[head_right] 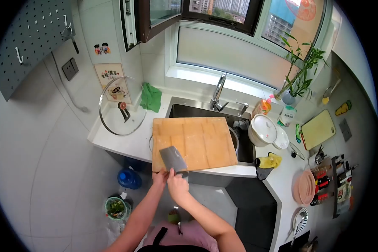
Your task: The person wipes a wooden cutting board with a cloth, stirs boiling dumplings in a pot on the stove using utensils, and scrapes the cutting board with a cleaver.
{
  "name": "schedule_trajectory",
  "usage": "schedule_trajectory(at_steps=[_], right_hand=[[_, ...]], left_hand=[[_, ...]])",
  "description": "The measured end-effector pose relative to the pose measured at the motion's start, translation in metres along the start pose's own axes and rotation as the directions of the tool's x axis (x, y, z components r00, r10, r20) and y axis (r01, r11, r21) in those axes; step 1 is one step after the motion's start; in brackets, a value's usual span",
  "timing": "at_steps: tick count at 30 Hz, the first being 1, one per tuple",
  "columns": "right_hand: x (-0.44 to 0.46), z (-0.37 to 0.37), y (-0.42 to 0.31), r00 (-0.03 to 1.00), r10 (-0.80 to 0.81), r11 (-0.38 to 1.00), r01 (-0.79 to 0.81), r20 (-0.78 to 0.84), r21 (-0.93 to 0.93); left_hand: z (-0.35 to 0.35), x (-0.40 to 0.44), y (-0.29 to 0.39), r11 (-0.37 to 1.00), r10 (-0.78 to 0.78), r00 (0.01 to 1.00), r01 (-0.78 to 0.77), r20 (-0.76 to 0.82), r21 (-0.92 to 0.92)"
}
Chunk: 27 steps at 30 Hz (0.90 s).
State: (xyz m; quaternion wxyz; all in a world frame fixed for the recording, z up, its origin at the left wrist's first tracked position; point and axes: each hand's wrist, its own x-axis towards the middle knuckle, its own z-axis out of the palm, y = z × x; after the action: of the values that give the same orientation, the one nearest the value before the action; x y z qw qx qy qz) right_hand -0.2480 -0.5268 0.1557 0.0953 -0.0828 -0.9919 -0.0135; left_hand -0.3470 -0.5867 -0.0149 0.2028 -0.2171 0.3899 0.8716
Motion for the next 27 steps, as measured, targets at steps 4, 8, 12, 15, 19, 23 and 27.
schedule_trajectory(at_steps=[4,8,12,15,19,23,27], right_hand=[[-0.02,-0.018,-0.01,0.992,0.046,0.996,-0.037,0.12,-0.078],[-0.005,-0.003,-0.006,0.991,0.064,0.998,-0.06,0.114,-0.036],[-0.001,0.001,-0.011,0.995,0.091,0.994,-0.093,0.046,0.055],[0.006,0.014,-0.02,0.996,0.09,0.994,-0.089,0.01,-0.064],[0.037,0.025,-0.022,0.993,0.115,0.993,-0.115,0.029,0.015],[0.035,0.021,-0.031,0.99,0.138,0.99,-0.138,0.0,0.018],[0.057,0.027,-0.03,0.981,0.193,0.981,-0.193,0.013,0.001]], left_hand=[[0.006,-0.009,-0.005,0.998,0.014,1.0,-0.015,0.02,0.054],[0.007,-0.015,-0.016,0.996,0.038,0.996,-0.032,-0.08,0.08],[0.019,-0.029,0.008,0.996,-0.001,0.998,0.007,-0.062,0.094],[0.006,-0.007,-0.002,0.991,0.035,0.999,-0.033,-0.016,0.129],[0.016,-0.008,0.018,0.995,-0.1,0.99,0.097,0.1,0.036],[0.015,-0.001,0.015,0.978,-0.044,0.998,0.032,0.05,0.206],[0.04,-0.016,0.036,0.933,-0.219,0.967,0.245,0.128,-0.263]])
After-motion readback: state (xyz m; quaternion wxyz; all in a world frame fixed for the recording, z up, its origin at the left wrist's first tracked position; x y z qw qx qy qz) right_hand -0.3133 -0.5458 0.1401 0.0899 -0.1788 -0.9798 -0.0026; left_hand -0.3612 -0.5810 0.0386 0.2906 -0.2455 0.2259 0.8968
